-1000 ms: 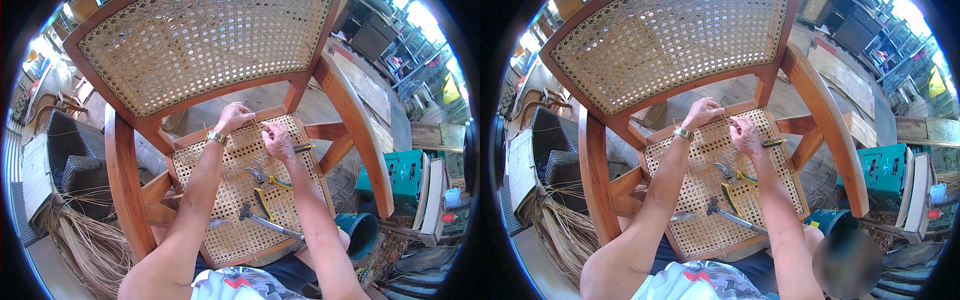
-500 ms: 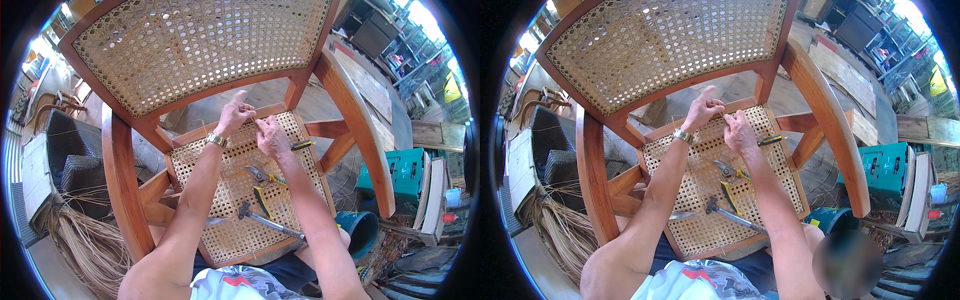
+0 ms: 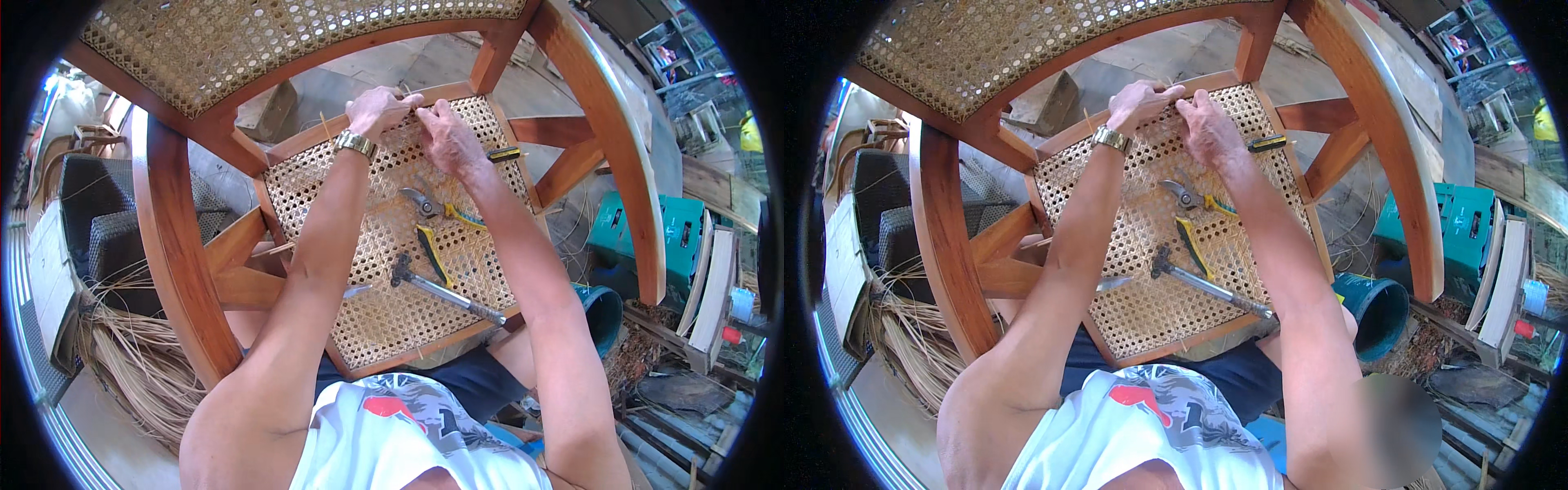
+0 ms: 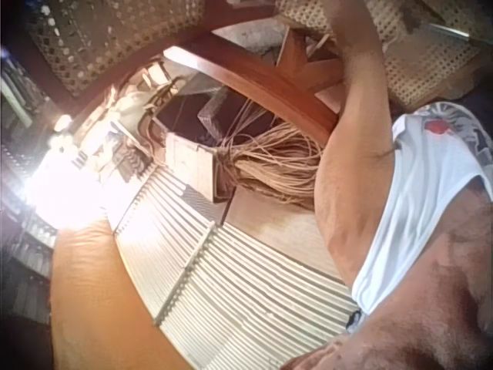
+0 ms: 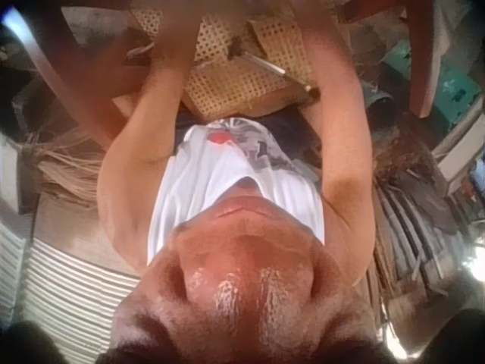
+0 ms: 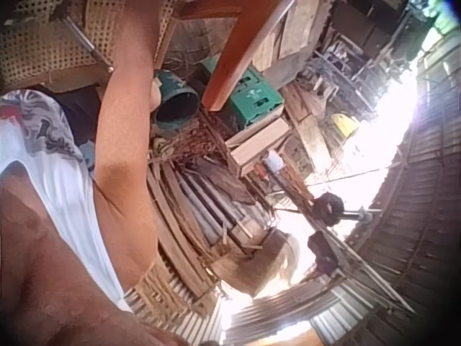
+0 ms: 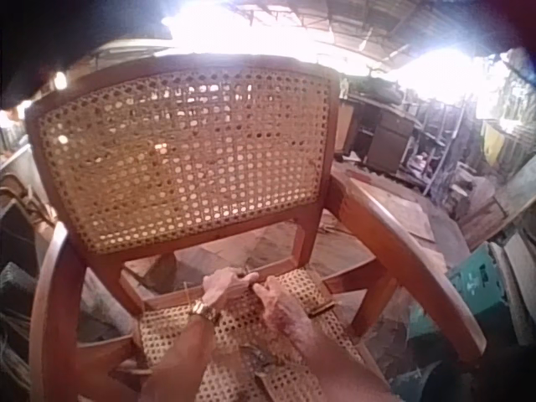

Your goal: The recorder is repairing the cane webbing of a wooden chair using a hammer, pliers, and a screwdriver.

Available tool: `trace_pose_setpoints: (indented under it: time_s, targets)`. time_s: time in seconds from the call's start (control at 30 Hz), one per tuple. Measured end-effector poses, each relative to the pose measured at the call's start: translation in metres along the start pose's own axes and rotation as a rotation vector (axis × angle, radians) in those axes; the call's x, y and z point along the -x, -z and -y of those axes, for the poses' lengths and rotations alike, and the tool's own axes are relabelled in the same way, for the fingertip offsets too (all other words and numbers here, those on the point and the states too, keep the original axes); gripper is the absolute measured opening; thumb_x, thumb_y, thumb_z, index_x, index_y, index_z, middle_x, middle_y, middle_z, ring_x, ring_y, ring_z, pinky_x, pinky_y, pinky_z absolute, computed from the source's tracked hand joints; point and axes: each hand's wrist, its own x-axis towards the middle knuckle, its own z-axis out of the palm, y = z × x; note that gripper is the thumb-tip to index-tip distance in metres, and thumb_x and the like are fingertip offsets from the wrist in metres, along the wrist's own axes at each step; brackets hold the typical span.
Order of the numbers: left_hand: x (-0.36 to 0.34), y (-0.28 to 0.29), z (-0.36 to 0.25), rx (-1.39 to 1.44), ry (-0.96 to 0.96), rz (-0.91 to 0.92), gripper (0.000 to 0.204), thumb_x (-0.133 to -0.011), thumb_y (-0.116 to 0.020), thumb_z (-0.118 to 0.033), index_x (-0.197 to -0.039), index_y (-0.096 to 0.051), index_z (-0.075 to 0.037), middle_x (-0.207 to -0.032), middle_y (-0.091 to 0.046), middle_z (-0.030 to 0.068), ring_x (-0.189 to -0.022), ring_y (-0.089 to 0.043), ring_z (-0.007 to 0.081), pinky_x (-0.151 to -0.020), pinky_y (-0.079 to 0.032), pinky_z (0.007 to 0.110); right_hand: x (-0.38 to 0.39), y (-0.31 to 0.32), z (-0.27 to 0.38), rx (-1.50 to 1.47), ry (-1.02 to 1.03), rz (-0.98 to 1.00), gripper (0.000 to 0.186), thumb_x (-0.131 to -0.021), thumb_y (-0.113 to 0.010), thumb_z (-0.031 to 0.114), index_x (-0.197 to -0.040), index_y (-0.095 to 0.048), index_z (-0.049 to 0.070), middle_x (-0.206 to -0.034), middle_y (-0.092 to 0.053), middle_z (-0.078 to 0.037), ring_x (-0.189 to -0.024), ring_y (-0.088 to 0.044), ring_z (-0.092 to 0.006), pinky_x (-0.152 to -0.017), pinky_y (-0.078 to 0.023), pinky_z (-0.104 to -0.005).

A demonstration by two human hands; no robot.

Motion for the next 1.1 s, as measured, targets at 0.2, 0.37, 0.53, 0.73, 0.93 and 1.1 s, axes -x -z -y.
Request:
trace_pose_setpoints:
  time_s: [0.2,0.37,0.53,0.73,0.93,1.1]
  targets:
    - [-0.009,-0.042,0.023,0.508,-0.633,-0.47,0.018,-0.091,-0.073,-0.031,-0.092,-0.08,-0.014,-0.093,-0.078,0.0054,-0.086,-0.073,0.0228,-0.077,-0.056,0.035,0.001,-0.007,0.015,0.068,0.015,-0.052,0.04,-0.084,-0.065,0.005,-0.124,-0.062,0.002,-0.112,-0.055,-0.021,-0.108,-0.06,-0.041,-0.094,-0.052,-0.0495]
    - [-0.001,-0.048,0.006,0.42,-0.704,-0.57,0.015,-0.092,-0.068,-0.021,-0.085,-0.068,-0.008,-0.087,-0.07,0.0142,-0.088,-0.067,0.0361,-0.079,-0.053,0.046,0.014,-0.004,0.018,0.215,-0.056,0.003,0.037,-0.087,-0.058,0.004,-0.124,-0.062,0.002,-0.114,-0.055,-0.02,-0.105,-0.06,-0.0387,-0.092,-0.054,-0.0467]
    - [0.012,-0.052,0.007,0.184,-0.262,-0.804,0.038,-0.092,-0.07,-0.043,-0.086,-0.067,-0.006,-0.092,-0.07,0.0162,-0.096,-0.067,0.035,-0.085,-0.048,0.05,0.012,-0.012,0.023,0.245,-0.054,-0.049,0.038,-0.088,-0.058,0.005,-0.126,-0.06,0.002,-0.117,-0.057,-0.02,-0.103,-0.061,-0.0373,-0.09,-0.055,-0.0462]
    - [0.019,-0.021,-0.004,0.181,-0.326,-0.271,0.04,-0.094,-0.064,-0.051,-0.11,-0.078,-0.017,-0.106,-0.078,0.0071,-0.102,-0.07,0.0282,-0.086,-0.044,0.046,0.016,-0.009,0.008,0.152,-0.032,-0.023,0.042,-0.089,-0.06,0.008,-0.13,-0.059,0.0,-0.12,-0.055,-0.021,-0.106,-0.059,-0.0383,-0.093,-0.054,-0.047]
    - [0.003,-0.034,0.015,0.591,-0.47,-0.224,0.027,-0.089,-0.074,-0.038,-0.106,-0.081,-0.019,-0.109,-0.077,0.004,-0.104,-0.071,0.0246,-0.087,-0.048,0.039,0.01,-0.015,0.014,0.132,-0.07,0.016,0.046,-0.089,-0.061,0.009,-0.134,-0.058,0.0,-0.122,-0.053,-0.02,-0.108,-0.058,-0.0378,-0.095,-0.053,-0.0468]
    - [0.012,-0.046,0.011,0.534,-0.547,-0.431,0.023,-0.088,-0.074,-0.034,-0.098,-0.08,-0.014,-0.104,-0.077,0.006,-0.097,-0.07,0.0266,-0.083,-0.05,0.041,0.012,-0.012,0.013,0.138,-0.096,0.053,0.048,-0.088,-0.061,0.009,-0.135,-0.058,0.0,-0.124,-0.053,-0.02,-0.109,-0.058,-0.0376,-0.094,-0.053,-0.0465]
